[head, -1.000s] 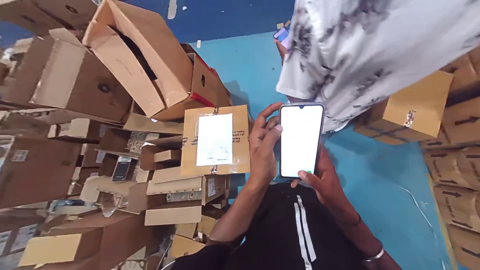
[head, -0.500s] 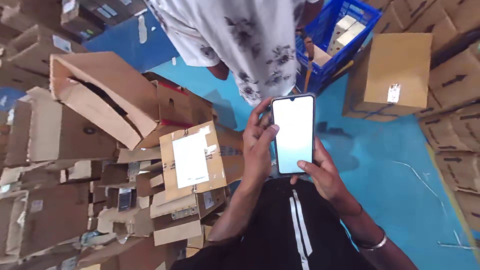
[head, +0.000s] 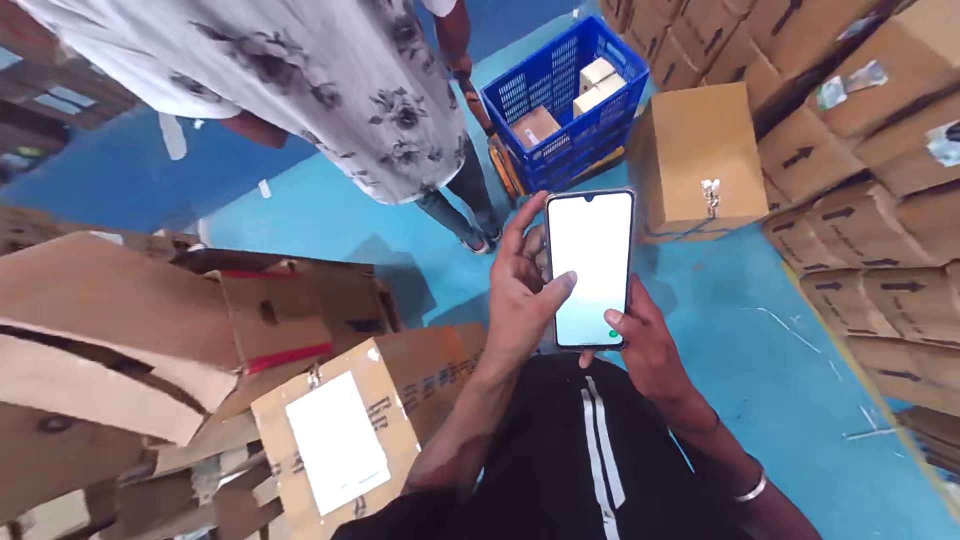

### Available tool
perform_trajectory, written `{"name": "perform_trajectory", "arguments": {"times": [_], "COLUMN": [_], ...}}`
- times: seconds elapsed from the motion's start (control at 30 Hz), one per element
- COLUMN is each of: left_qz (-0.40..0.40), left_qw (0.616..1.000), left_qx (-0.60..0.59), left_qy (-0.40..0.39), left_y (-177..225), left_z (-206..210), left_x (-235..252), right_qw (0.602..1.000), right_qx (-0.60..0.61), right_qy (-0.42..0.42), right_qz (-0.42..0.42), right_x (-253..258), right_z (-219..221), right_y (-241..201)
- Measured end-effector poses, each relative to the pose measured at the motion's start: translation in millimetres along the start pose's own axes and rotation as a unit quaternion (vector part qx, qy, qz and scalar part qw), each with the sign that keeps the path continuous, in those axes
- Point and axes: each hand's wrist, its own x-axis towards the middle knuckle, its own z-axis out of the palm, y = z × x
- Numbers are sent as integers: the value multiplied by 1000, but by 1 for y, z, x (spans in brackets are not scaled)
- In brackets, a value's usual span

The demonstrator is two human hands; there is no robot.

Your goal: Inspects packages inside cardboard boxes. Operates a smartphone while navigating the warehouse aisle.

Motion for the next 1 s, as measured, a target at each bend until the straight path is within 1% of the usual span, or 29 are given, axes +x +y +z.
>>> {"name": "perform_trajectory", "arguments": {"times": [0.17,0.3,0.4,0.6,0.73,0.83,1.0], "left_qz": [18,26,19,21,22,32,39], "left_qw": [998,998,999,1000,998,996,989], "left_qx": [-35,-30,-16,4,14,12,26], "left_qy": [-55,-56,-33,9,54,88,139], "left_y": [9,17,15,9,15,21,24], "left_z": [-20,-28,-32,-32,-27,-24,-27], "left_x": [67,112,143,218,268,296,328], "right_qw": [1000,1000,999,995,984,974,962], "right_qx": [-9,-6,-5,6,24,25,36], "right_qy": [-12,-18,-28,-83,-152,-200,-242], "right_qz": [-11,-4,18,51,84,104,125], "right_x": [64,112,149,239,304,347,398], "right_z": [-4,-7,-17,-52,-75,-85,-92], "right_y": [-16,-29,-36,-51,-72,-87,-94]}}
